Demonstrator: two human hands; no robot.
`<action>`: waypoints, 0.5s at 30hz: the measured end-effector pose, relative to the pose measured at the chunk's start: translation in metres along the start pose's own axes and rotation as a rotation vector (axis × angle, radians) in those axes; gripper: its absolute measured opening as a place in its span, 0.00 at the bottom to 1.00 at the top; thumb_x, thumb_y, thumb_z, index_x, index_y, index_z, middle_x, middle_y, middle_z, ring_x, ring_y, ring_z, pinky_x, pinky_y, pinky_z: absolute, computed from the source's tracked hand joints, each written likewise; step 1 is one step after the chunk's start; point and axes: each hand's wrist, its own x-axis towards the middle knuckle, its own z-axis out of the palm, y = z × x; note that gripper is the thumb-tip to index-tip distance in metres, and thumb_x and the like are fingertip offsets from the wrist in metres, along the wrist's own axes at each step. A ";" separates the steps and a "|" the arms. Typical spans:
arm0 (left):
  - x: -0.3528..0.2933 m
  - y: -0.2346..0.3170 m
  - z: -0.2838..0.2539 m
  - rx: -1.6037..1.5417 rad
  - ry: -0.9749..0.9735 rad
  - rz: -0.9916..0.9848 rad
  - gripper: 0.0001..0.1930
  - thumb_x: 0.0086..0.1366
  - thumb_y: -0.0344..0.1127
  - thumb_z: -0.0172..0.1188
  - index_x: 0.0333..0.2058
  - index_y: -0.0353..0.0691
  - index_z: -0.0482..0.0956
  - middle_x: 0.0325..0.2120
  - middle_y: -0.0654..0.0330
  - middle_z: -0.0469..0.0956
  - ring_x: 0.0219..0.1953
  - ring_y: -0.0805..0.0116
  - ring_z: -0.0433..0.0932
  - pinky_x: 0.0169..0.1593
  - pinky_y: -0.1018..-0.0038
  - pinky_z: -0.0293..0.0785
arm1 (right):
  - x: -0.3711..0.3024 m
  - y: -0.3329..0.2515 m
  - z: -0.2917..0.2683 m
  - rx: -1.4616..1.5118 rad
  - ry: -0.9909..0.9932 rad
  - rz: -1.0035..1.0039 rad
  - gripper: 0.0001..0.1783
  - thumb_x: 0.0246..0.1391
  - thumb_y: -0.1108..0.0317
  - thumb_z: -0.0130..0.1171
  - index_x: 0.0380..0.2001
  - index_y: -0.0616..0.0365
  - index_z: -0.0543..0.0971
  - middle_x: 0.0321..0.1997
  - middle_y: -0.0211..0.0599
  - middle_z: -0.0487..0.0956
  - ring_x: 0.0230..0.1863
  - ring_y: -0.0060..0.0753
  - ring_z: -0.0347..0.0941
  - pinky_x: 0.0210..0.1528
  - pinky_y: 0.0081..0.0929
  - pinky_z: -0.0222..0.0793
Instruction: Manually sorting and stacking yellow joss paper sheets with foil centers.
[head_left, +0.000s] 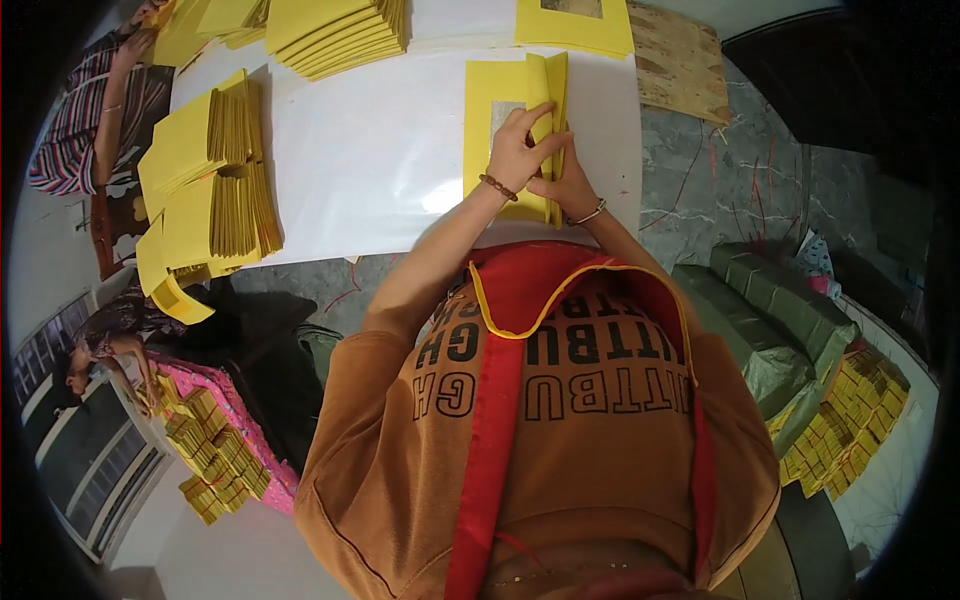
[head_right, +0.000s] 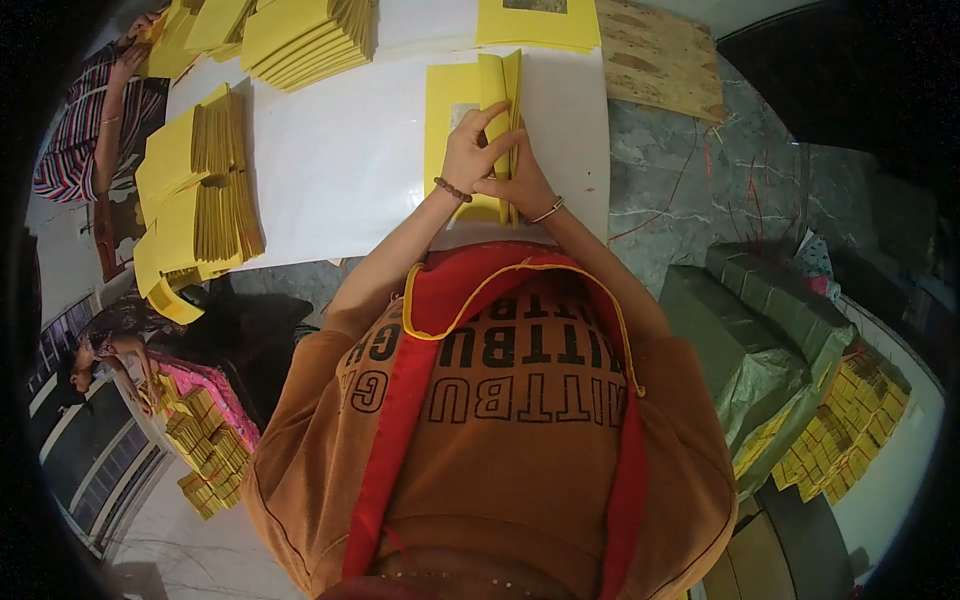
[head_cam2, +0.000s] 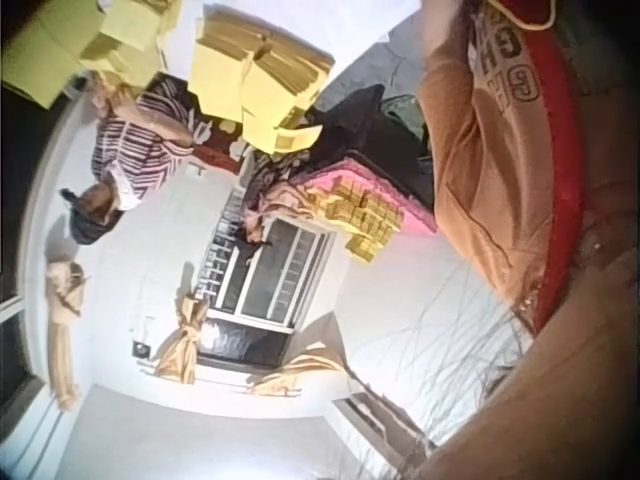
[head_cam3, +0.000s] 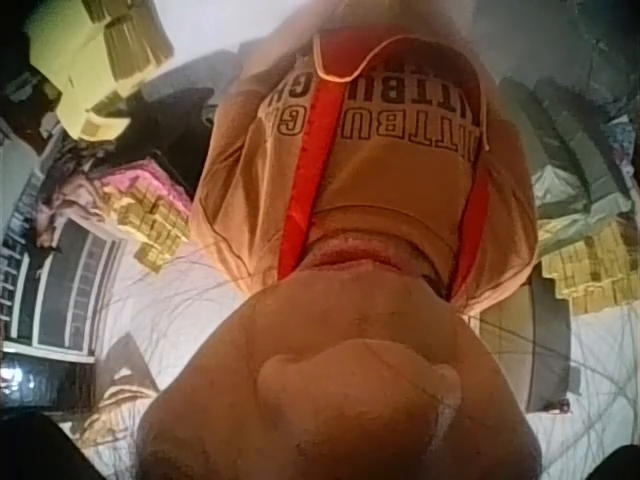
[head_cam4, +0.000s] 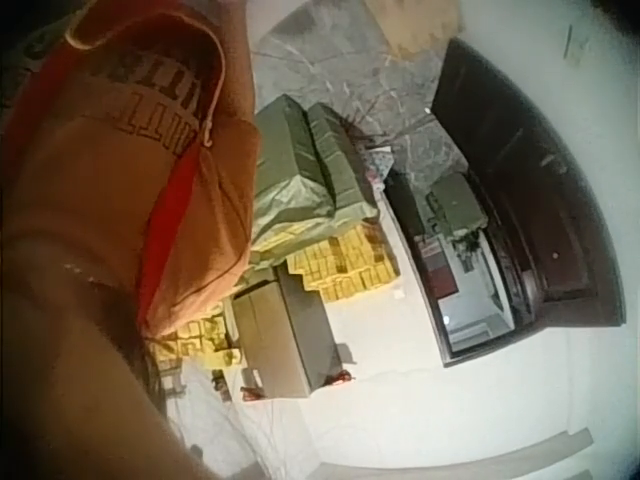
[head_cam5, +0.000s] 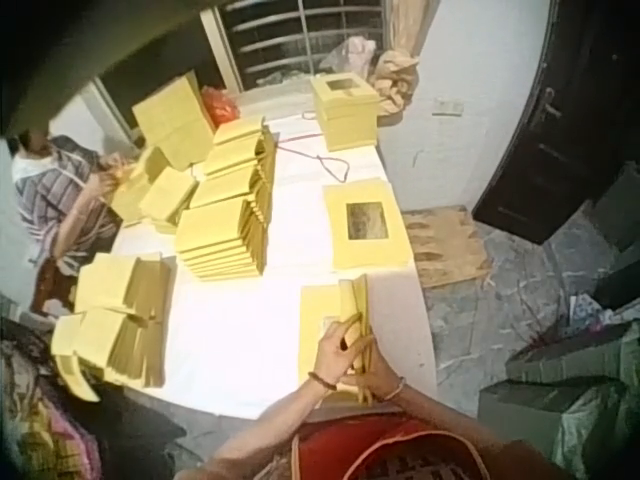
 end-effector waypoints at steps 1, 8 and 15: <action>0.000 -0.002 0.000 -0.019 0.007 0.006 0.20 0.50 0.37 0.61 0.44 0.40 0.73 0.24 0.62 0.67 0.20 0.77 0.64 0.23 0.81 0.61 | 0.000 0.000 0.000 0.006 0.001 -0.004 0.53 0.28 0.64 0.65 0.57 0.62 0.45 0.53 0.41 0.58 0.56 0.34 0.54 0.56 0.32 0.53; -0.003 -0.001 -0.004 -0.134 -0.049 -0.090 0.20 0.50 0.36 0.61 0.44 0.38 0.73 0.23 0.60 0.66 0.19 0.75 0.64 0.24 0.79 0.63 | 0.000 -0.016 0.004 0.156 -0.019 -0.036 0.53 0.30 0.61 0.64 0.58 0.59 0.45 0.54 0.39 0.56 0.57 0.33 0.53 0.56 0.30 0.53; -0.006 -0.015 0.003 -0.229 0.060 -0.103 0.13 0.55 0.31 0.56 0.40 0.34 0.73 0.22 0.60 0.66 0.19 0.75 0.63 0.24 0.80 0.62 | 0.001 -0.016 0.006 0.105 -0.003 -0.113 0.52 0.30 0.62 0.64 0.58 0.57 0.46 0.53 0.38 0.57 0.56 0.33 0.55 0.56 0.30 0.55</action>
